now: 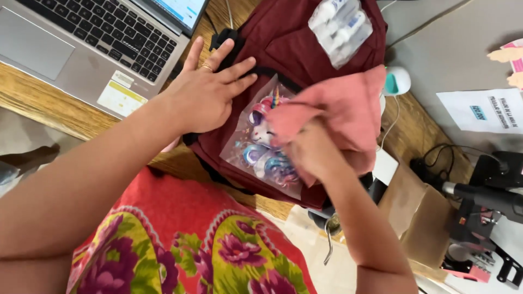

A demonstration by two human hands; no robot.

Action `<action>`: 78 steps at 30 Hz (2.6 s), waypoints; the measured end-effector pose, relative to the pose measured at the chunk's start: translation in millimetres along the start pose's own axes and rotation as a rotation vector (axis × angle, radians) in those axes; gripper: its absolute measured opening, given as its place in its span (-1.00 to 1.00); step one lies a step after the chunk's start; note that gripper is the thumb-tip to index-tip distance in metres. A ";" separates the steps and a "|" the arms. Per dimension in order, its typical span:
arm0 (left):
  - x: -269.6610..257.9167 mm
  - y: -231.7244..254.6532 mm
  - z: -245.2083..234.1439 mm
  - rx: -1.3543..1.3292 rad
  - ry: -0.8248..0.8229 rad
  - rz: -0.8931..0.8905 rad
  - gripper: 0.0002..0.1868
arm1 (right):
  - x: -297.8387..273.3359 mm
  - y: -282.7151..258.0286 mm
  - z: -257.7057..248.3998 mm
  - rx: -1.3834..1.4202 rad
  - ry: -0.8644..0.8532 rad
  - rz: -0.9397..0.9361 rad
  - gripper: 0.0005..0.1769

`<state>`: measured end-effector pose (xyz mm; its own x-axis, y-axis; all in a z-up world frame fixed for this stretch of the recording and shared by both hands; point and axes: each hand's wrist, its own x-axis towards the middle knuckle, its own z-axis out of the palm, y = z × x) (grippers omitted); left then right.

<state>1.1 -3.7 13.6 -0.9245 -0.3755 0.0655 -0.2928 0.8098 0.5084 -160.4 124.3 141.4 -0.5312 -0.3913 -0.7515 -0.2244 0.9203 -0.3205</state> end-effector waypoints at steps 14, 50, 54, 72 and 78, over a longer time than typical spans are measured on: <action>-0.3 5.7 -23.1 -0.075 -0.124 0.001 0.02 | 26.9 70.3 -12.0 -0.586 0.042 -1.068 -0.54; -13.6 33.3 -48.0 -0.207 -0.069 0.331 -0.89 | -40.4 49.9 17.1 -0.347 0.349 -0.965 -0.53; -36.6 34.8 -66.5 -0.270 -0.107 0.316 -0.90 | -31.0 58.0 0.2 -0.333 0.512 -0.720 -0.15; -92.2 18.5 35.7 -0.090 0.703 0.515 -0.67 | 23.1 50.2 46.4 -0.713 0.060 -1.503 -0.72; -96.0 18.7 37.0 -0.070 0.702 0.496 -0.65 | 40.8 65.5 51.6 -0.688 0.131 -1.456 -0.76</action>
<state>75.3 64.2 -15.0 -0.5702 -0.1962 0.7977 0.1419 0.9329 0.3309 -154.6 168.5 60.1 0.3950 -0.9186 0.0073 -0.8601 -0.3726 -0.3484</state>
